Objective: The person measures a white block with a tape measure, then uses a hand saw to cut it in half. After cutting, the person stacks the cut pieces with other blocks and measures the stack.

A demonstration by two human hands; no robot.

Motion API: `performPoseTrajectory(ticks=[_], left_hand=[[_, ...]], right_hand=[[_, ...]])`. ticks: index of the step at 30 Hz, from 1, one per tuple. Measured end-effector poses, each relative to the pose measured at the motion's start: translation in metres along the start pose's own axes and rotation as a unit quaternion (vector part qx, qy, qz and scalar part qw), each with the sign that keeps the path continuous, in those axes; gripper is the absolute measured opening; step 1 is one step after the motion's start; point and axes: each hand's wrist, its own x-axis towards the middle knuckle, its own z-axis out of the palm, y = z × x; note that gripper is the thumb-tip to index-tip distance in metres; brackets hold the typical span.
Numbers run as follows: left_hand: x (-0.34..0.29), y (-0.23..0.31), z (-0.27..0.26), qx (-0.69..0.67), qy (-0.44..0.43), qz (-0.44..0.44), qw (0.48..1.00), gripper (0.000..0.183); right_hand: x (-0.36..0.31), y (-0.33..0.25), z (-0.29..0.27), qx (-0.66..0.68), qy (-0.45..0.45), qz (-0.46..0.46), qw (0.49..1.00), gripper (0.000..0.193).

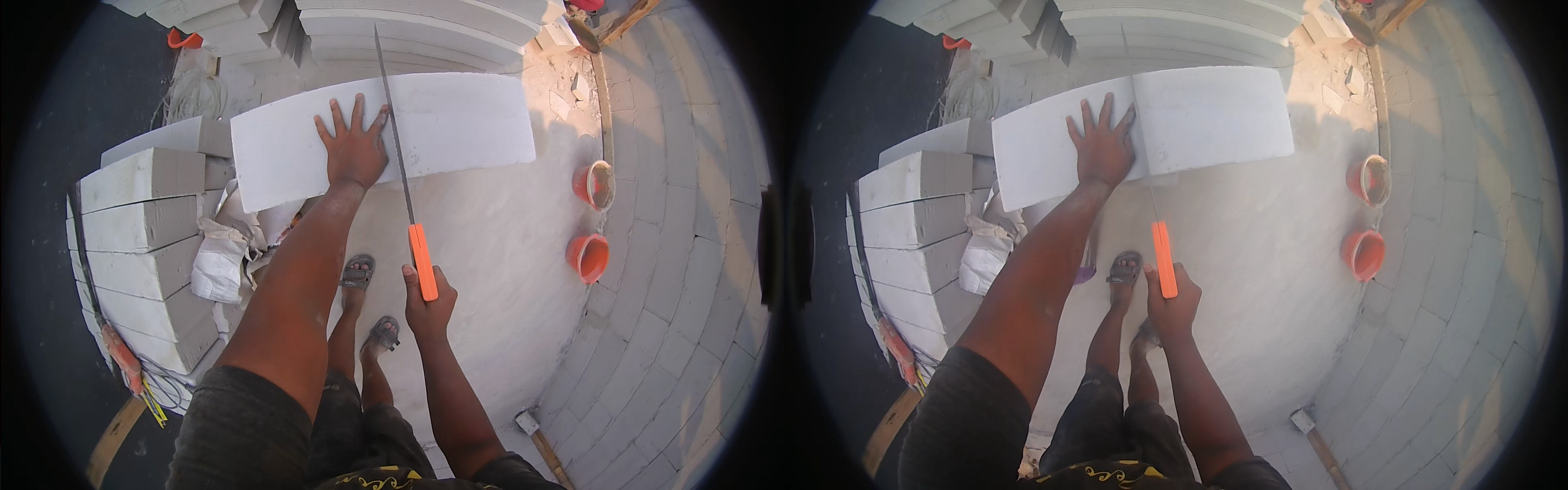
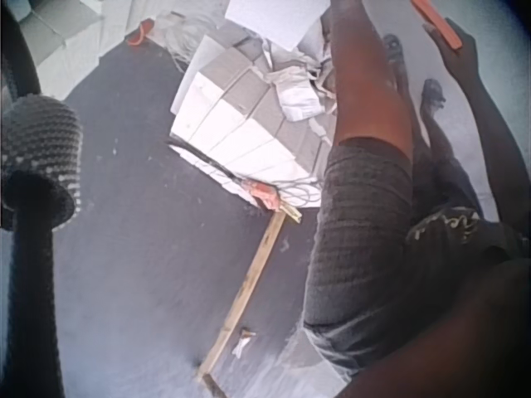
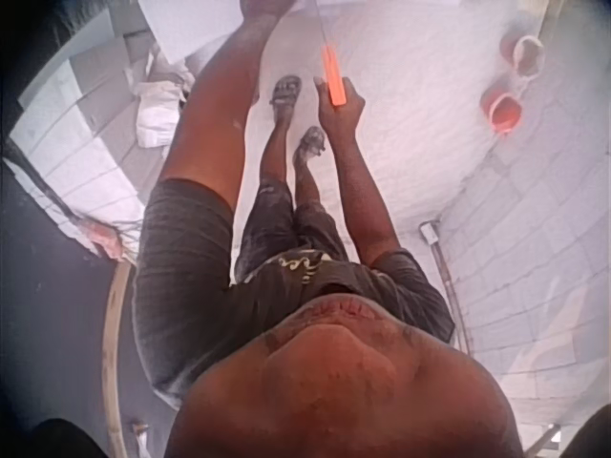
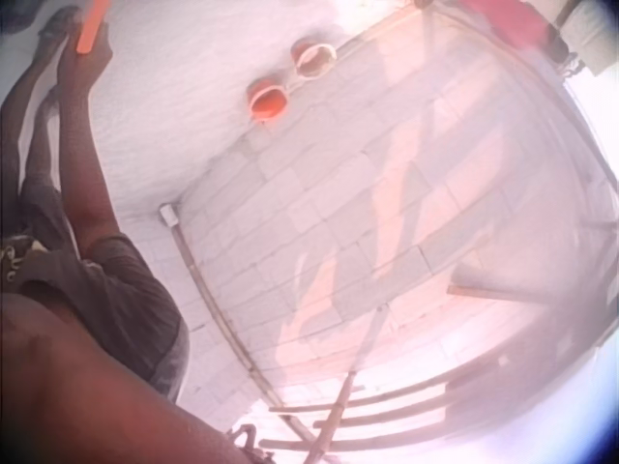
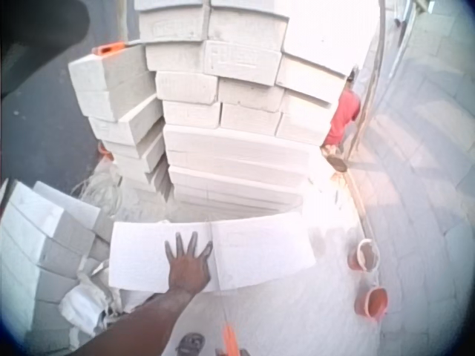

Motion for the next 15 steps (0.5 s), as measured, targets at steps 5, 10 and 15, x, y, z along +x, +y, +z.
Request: performPoseTrajectory(ticks=[5,10,15], left_hand=[[-0.0017,-0.001,0.0011,-0.008,0.006,0.002,1.0,0.053],[-0.001,0.0,-0.0001,-0.018,0.006,0.004,1.0,0.053],[-0.0017,0.001,0.0014,-0.003,0.028,0.008,1.0,0.056]], right_hand=[[0.0012,-0.003,-0.0034,-0.004,-0.004,0.016,1.0,0.04],[0.0028,-0.0016,-0.0022,-0.007,0.003,0.0,1.0,0.039],[-0.0003,0.0027,-0.0028,-0.021,-0.004,0.005,1.0,0.039]])
